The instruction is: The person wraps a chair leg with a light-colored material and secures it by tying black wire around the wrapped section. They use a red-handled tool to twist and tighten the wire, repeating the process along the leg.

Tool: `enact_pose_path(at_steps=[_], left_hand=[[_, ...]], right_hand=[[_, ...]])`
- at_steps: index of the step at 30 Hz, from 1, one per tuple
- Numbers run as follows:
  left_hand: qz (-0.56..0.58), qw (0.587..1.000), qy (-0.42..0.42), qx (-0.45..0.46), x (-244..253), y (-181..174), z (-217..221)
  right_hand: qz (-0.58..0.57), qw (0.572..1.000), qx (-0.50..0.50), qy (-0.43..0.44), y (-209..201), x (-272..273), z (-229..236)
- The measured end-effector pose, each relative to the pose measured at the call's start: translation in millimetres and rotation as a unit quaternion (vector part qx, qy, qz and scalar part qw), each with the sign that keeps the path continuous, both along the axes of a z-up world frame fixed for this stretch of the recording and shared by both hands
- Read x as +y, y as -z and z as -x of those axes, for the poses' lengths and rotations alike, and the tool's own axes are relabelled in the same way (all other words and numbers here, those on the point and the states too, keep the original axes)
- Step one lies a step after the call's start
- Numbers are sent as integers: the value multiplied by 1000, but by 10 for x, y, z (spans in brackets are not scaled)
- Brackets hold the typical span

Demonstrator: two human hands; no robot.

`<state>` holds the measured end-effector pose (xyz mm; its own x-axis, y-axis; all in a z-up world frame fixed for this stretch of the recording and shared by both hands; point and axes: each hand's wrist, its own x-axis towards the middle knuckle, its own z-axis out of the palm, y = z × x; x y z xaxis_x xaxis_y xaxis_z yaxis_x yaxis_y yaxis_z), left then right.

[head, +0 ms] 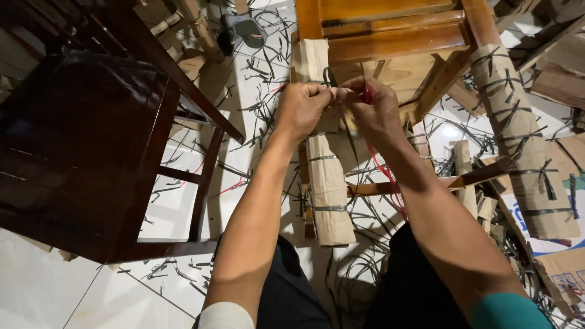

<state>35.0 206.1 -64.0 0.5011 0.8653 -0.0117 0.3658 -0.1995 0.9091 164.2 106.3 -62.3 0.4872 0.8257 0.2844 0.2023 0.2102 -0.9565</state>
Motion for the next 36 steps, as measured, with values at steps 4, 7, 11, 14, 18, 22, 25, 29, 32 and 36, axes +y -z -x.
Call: enact_pose_path(at_steps=[4, 7, 11, 14, 18, 22, 25, 29, 32, 36], left_hand=[[22, 998, 1, -53, -106, -217, 55], [17, 998, -7, -55, -110, -213, 119], [9, 998, 1, -67, -108, -256, 137], [-56, 997, 20, -44, -212, -337, 205], [-399, 906, 108, -97, 100, 199, 204], [-546, 828, 94, -86, 149, 286, 182], [-608, 787, 70, -76, 98, 242, 167], [-640, 765, 62, -37, 26, 280, 182], [-641, 764, 63, -40, 39, 350, 181], [-638, 766, 55, -52, 26, 375, 185]], right_hand=[[4, 1000, -21, 5, 32, -42, -16], [17, 1000, -25, 7, -11, -96, 63], [31, 999, -3, -22, -42, -137, 157], [45, 998, 16, -32, -13, -168, 199], [6, 999, 54, 0, 57, -84, 141], [-41, 995, 79, 34, -271, -181, 263], [-31, 997, 66, 18, -202, -129, 177], [17, 997, 56, -54, -305, -141, 213], [40, 994, 18, -105, -319, -129, 154], [65, 989, 8, -131, -151, -21, 41]])
